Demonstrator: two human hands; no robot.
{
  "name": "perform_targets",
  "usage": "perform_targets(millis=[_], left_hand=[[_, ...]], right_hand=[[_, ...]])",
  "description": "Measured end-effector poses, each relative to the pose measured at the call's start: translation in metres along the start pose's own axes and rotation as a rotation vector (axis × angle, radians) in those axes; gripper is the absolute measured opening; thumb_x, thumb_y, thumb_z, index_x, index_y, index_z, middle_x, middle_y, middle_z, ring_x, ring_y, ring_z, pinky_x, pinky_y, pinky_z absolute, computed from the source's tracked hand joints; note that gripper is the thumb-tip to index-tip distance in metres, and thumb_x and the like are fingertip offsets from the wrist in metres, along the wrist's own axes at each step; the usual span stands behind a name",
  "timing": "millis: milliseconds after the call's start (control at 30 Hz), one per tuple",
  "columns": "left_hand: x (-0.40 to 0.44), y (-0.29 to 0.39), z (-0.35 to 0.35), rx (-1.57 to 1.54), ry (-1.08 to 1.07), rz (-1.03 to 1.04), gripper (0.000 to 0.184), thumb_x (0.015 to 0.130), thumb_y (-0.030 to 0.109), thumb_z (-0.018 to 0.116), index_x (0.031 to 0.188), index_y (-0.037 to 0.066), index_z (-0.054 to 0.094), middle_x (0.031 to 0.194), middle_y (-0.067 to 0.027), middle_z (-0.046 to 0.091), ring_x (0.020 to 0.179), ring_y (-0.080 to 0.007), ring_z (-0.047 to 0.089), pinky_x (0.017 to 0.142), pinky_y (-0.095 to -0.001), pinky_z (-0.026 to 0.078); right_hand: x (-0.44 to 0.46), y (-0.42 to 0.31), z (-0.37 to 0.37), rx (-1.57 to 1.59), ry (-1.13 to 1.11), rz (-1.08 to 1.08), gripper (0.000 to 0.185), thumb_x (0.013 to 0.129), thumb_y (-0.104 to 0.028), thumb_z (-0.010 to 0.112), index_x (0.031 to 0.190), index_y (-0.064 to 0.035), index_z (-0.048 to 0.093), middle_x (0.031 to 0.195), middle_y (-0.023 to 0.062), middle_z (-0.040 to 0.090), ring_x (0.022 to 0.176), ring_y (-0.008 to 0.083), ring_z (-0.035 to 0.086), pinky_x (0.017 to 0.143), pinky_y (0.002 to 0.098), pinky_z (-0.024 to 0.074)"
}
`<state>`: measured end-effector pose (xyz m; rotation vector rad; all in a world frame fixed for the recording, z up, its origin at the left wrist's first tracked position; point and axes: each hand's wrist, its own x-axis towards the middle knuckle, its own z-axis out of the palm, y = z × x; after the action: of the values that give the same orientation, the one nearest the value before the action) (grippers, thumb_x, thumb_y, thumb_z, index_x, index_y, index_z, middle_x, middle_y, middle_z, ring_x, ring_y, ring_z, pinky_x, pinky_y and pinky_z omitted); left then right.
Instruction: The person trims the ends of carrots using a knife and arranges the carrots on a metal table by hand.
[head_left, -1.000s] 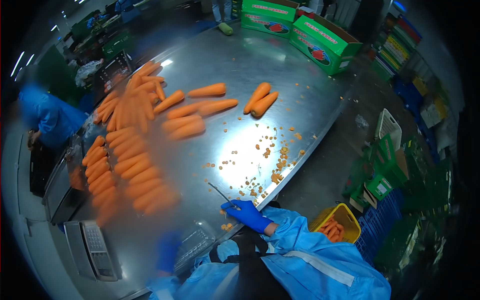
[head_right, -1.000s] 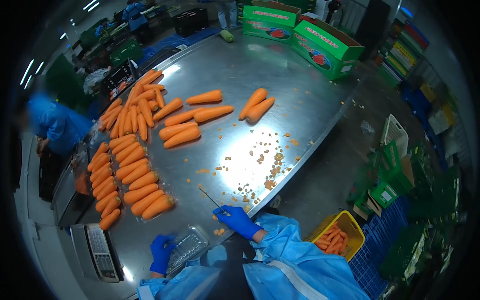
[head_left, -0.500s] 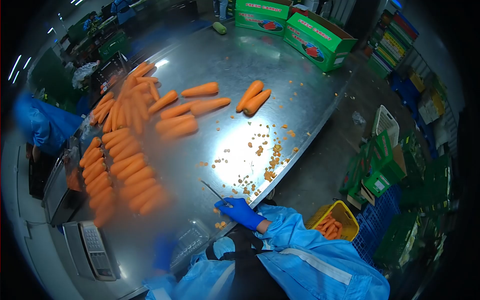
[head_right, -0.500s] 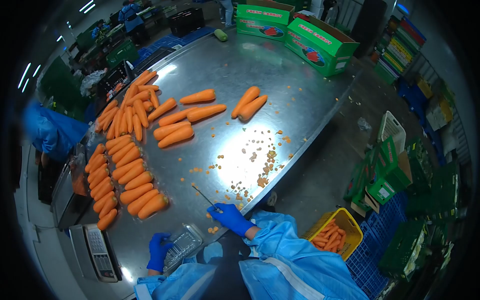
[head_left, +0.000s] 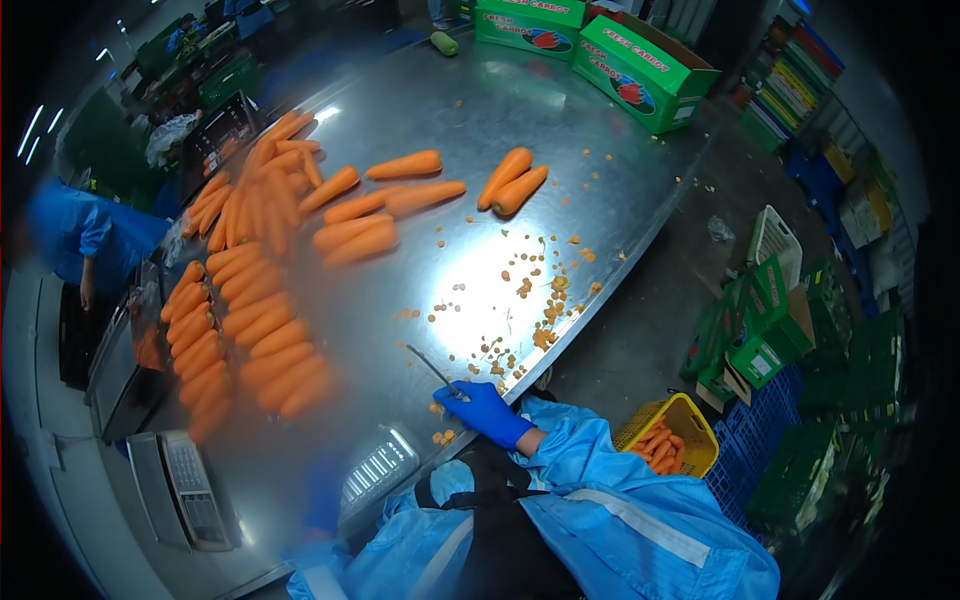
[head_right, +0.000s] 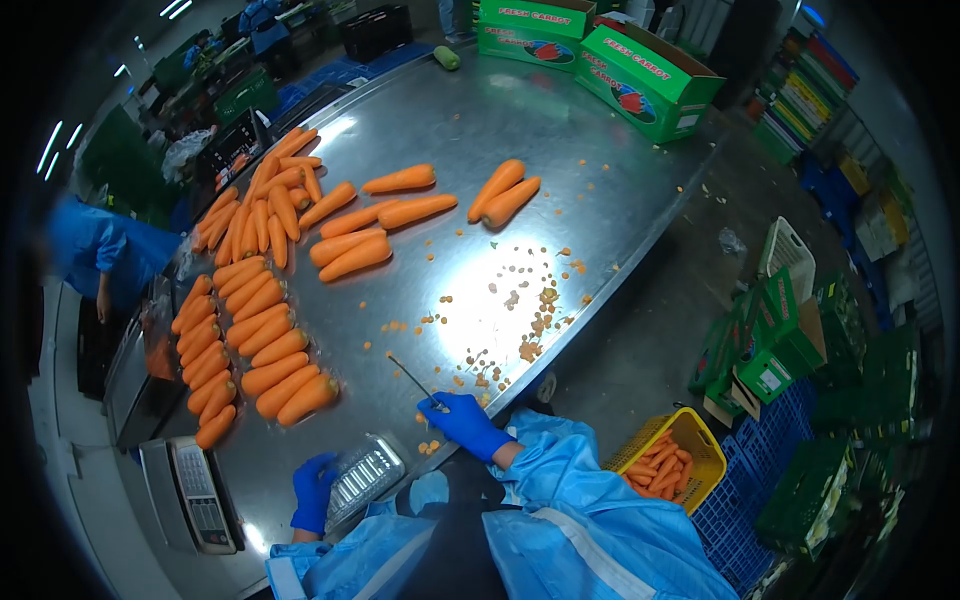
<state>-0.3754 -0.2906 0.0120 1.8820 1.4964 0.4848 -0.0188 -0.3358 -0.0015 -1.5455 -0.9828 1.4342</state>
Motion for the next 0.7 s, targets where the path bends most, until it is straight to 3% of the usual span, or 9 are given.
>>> perform_targets(millis=[133, 233, 333, 533, 700], left_hand=[[-0.001, 0.009, -0.002, -0.043, -0.032, -0.046, 0.026, 0.067, 0.004, 0.075, 0.092, 0.004, 0.069, 0.091, -0.0111, 0.069, 0.089, -0.0276, 0.065, 0.083, -0.0362, 0.05], [-0.009, 0.018, 0.005, -0.051, 0.131, 0.036, 0.026, 0.061, 0.003, 0.077, 0.085, 0.006, 0.066, 0.089, -0.0089, 0.065, 0.09, -0.0279, 0.062, 0.084, -0.0378, 0.048], [-0.008, 0.025, 0.003, -0.001, 0.149, 0.072, 0.027, 0.059, 0.003, 0.078, 0.083, 0.007, 0.066, 0.088, -0.0083, 0.061, 0.089, -0.0277, 0.059, 0.081, -0.0381, 0.046], [-0.007, 0.004, 0.005, 0.133, 0.193, 0.116, 0.022, 0.063, 0.005, 0.078, 0.081, 0.009, 0.068, 0.08, -0.0083, 0.061, 0.077, -0.0265, 0.059, 0.07, -0.0371, 0.045], [-0.01, 0.02, -0.001, 0.06, 0.166, 0.156, 0.017, 0.067, 0.008, 0.078, 0.081, 0.009, 0.068, 0.079, -0.0098, 0.063, 0.075, -0.0287, 0.059, 0.069, -0.0385, 0.046]], right_hand=[[-0.001, -0.002, 0.001, -0.001, 0.019, 0.014, 0.029, 0.093, -0.031, 0.063, 0.109, -0.0081, 0.069, 0.08, 0.0028, 0.069, 0.062, 0.0078, 0.06, 0.057, 0.0218, 0.0478], [0.0, 0.001, 0.003, 0.043, 0.028, 0.014, 0.03, 0.092, -0.032, 0.063, 0.106, -0.0068, 0.069, 0.076, 0.0038, 0.068, 0.059, 0.0092, 0.059, 0.056, 0.0243, 0.0478], [0.0, 0.001, 0.0, 0.037, 0.019, 0.026, 0.029, 0.092, -0.031, 0.062, 0.108, -0.0074, 0.069, 0.076, 0.0033, 0.067, 0.059, 0.0088, 0.058, 0.055, 0.0237, 0.0473], [0.004, 0.005, 0.001, -0.017, -0.007, 0.002, 0.029, 0.094, -0.029, 0.062, 0.113, -0.0082, 0.069, 0.081, 0.0021, 0.07, 0.06, 0.0065, 0.058, 0.053, 0.0199, 0.0466], [0.005, 0.014, 0.003, -0.015, 0.018, -0.121, 0.026, 0.094, -0.025, 0.062, 0.112, -0.0077, 0.069, 0.084, 0.0041, 0.07, 0.067, 0.0084, 0.062, 0.059, 0.0214, 0.0483]])
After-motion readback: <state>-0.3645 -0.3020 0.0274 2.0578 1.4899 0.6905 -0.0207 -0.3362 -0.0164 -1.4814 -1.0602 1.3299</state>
